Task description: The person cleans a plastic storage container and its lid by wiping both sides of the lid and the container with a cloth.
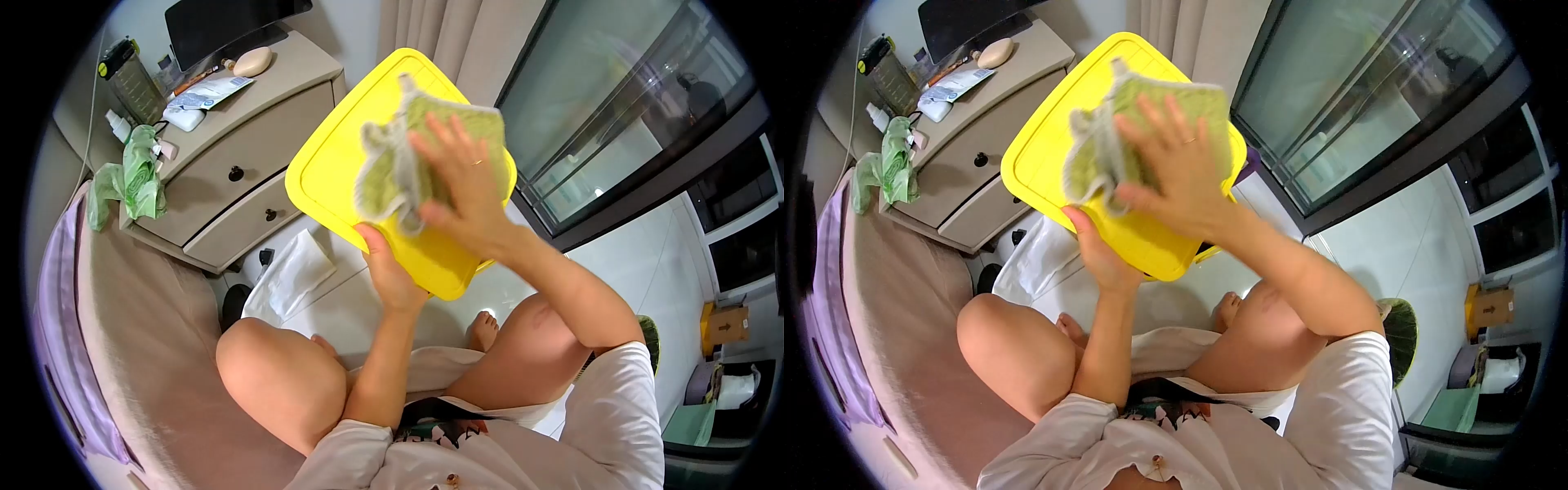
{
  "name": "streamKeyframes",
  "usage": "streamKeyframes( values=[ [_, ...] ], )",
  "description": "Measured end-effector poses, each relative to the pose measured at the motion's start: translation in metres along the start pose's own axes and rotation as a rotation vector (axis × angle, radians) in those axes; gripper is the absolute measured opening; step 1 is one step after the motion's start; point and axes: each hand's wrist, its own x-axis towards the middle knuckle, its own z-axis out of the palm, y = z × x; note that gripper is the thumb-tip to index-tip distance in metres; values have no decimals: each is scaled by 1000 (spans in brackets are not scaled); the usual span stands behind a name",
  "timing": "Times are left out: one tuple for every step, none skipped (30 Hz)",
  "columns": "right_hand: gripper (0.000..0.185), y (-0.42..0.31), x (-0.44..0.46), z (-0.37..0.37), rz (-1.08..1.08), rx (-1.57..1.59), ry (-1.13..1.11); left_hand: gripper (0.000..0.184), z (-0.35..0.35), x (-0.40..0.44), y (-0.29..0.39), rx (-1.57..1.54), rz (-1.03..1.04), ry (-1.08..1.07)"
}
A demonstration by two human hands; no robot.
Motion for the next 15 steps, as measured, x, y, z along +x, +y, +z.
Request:
streamKeyframes(
  values=[
    [69, -14, -4, 3, -48, -14, -43, 60, 0, 0, -1, 86, 29, 49],
    [70, -27, -5, 3, -94, -28, -84, 60, 1, -1, -2, 88, 28, 48],
    [70, -29, -4, 6, -92, -26, -81, 62, 3, 0, -1, 28, 20, 48],
    [68, -30, -3, 7, -143, -83, -101, 63, 5, 0, -1, -33, 12, 47],
    [66, -30, -3, 7, -193, -139, -122, 65, 5, -1, -1, -94, 4, 47],
    [66, -25, -1, 7, -188, -138, -120, 65, 5, -2, -1, -91, -1, 47],
    [64, -14, 7, 5, -194, -172, -98, 65, 3, -2, -3, -83, -10, -16],
    [62, -2, 15, 2, -203, -207, -75, 65, 0, -1, -5, -76, -17, -80],
    [59, 6, 19, -1, -158, -201, -23, 66, -3, -2, -5, -50, -38, -99],
    [59, 18, 24, -3, -159, -201, -22, 66, -3, -4, -6, -49, -37, -100],
    [58, 28, 28, -5, -98, -200, 77, 66, 1, -5, -5, -23, -27, -75],
    [57, 35, 30, -4, -36, -199, 175, 66, 3, -6, -5, 3, -18, -49],
    [57, 39, 28, 1, -36, -197, 174, 66, 2, -7, -6, 4, -18, -48],
    [56, 37, 29, 4, 44, -210, 211, 66, -1, -8, -7, 63, -26, -66],
    [56, 36, 31, 6, 125, -224, 248, 66, -3, -7, -9, 121, -34, -86]
  ],
)
